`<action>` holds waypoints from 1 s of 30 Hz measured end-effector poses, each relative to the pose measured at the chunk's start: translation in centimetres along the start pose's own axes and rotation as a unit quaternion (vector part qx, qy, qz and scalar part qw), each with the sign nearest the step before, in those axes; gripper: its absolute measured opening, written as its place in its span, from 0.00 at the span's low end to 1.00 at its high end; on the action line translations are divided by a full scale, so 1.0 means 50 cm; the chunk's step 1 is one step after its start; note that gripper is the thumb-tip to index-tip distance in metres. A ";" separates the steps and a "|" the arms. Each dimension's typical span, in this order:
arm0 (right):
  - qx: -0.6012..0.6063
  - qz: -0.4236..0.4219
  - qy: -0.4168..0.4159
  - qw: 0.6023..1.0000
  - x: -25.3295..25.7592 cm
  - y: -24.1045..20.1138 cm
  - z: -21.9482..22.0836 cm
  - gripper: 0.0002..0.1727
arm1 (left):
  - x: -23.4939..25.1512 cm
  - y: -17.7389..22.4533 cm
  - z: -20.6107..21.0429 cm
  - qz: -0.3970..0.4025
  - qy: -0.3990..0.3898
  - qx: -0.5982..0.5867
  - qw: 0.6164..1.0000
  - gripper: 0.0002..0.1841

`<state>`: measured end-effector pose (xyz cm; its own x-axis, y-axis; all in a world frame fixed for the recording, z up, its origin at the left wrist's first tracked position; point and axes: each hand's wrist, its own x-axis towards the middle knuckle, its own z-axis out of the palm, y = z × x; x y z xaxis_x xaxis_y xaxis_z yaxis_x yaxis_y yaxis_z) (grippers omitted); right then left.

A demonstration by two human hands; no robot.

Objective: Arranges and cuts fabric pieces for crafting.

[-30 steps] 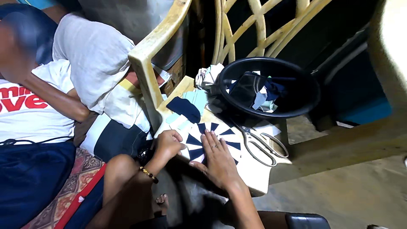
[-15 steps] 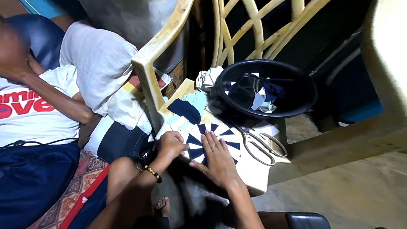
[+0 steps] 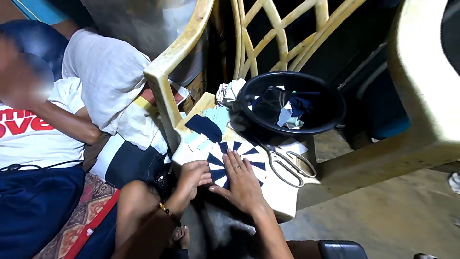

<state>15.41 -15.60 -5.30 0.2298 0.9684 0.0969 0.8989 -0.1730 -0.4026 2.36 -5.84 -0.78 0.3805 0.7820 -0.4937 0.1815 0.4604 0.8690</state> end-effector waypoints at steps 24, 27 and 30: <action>0.869 0.359 0.198 0.275 -0.164 -0.125 0.094 0.24 | -0.105 -0.095 -0.033 -0.038 0.038 -0.069 0.996 0.18; 0.894 0.324 0.212 0.225 -0.166 -0.133 0.100 0.31 | -0.125 -0.110 -0.048 -0.041 0.029 -0.075 0.996 0.17; 0.879 0.358 0.224 0.224 -0.180 -0.147 0.105 0.37 | -0.140 -0.122 -0.060 -0.037 0.024 -0.084 0.995 0.14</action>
<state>4.78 -22.09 -7.99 0.4479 0.6228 -0.6414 -0.8719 0.4631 -0.1592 -4.14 -12.87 -2.72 0.3270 0.7605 -0.5610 0.0515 0.5784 0.8141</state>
